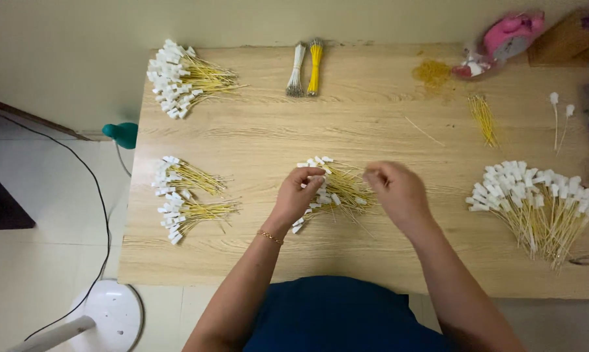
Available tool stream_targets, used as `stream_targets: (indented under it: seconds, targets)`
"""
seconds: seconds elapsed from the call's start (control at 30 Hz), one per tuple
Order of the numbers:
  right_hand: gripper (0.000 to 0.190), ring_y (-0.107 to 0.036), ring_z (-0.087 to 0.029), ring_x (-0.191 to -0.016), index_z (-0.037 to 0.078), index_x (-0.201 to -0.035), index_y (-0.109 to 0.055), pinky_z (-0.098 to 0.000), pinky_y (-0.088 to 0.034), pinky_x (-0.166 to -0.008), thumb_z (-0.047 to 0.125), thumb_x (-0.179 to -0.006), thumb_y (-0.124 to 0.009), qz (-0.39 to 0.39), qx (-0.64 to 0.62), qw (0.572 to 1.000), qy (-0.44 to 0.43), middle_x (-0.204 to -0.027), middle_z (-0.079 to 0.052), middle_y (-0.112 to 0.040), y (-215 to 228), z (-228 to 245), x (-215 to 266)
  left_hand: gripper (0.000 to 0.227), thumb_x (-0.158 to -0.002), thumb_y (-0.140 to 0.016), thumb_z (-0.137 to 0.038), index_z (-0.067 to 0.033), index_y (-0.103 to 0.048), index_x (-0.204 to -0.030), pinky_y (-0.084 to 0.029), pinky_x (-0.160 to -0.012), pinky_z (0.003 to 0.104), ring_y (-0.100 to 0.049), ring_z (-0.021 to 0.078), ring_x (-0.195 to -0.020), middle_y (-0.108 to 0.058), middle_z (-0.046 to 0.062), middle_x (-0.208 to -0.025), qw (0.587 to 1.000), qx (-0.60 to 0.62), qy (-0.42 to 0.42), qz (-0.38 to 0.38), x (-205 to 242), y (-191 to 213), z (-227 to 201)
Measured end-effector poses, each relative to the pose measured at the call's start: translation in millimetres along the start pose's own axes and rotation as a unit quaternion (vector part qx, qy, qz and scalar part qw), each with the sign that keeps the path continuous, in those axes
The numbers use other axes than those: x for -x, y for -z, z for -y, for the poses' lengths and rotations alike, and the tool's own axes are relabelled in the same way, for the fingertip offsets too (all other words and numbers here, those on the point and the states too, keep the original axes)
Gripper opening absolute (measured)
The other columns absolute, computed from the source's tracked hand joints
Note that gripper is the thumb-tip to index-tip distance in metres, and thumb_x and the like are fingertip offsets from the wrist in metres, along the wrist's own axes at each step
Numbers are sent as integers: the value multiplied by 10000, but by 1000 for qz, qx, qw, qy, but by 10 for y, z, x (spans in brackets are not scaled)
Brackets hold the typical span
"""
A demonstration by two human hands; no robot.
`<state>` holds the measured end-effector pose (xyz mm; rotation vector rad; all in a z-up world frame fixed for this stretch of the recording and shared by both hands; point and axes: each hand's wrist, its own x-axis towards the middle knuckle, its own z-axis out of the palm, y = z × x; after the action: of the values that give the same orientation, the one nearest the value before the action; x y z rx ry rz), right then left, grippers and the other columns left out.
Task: Manually assemble small white plastic connectors onto thin yellow wires and organize them into piles.
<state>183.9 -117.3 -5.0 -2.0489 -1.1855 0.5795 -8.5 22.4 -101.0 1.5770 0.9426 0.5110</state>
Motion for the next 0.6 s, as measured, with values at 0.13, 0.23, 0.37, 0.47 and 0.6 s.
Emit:
stream_targets:
  seconds: [0.13, 0.23, 0.37, 0.47, 0.6]
  targets:
    - [204, -724, -362, -847, 127, -1003, -769, -476, -564, -750, 308, -918, -726, 119, 95, 986, -63, -845, -153, -720, -610, -458, 159, 340, -871, -823, -214, -247, -776, -1206, -543, -828, 327, -639, 257, -947, -611, 110, -1104, 992, -71, -101, -27, -38, 17, 410]
    - [257, -731, -393, -912, 91, -1039, -755, -494, -567, -782, 318, -928, -706, 168, 104, 978, -66, -890, -182, -740, -945, -677, 192, 352, -885, -796, -173, -213, -762, -1232, -557, -814, 367, -645, 271, -898, -631, 131, -1097, 992, -86, -78, -46, 21, 164, 431]
    - [286, -721, -401, -964, 86, -1055, -729, -500, -570, -831, 335, -916, -702, 190, 147, 970, -44, -931, -188, -712, -1050, -726, 157, 315, -914, -746, -166, -183, -748, -1228, -582, -796, 399, -696, 324, -935, -655, 141, -1116, 983, -148, -19, -104, 200, 348, 348]
    - [251, -723, -394, -959, 119, -1070, -724, -509, -569, -826, 323, -930, -680, 183, 163, 969, -36, -932, -177, -711, -1118, -824, 165, 329, -896, -746, -159, -170, -739, -1225, -587, -825, 420, -704, 344, -962, -659, 133, -1109, 977, -177, -18, -118, 363, 393, 351]
    - [248, -730, -337, -1019, 203, -1128, -726, -458, -579, -864, 355, -955, -634, 196, 156, 967, -56, -1008, -109, -735, -942, -711, 133, 363, -863, -742, -104, -138, -715, -1223, -565, -887, 433, -686, 361, -1003, -643, 133, -1116, 974, -180, -54, -124, 580, 353, 418]
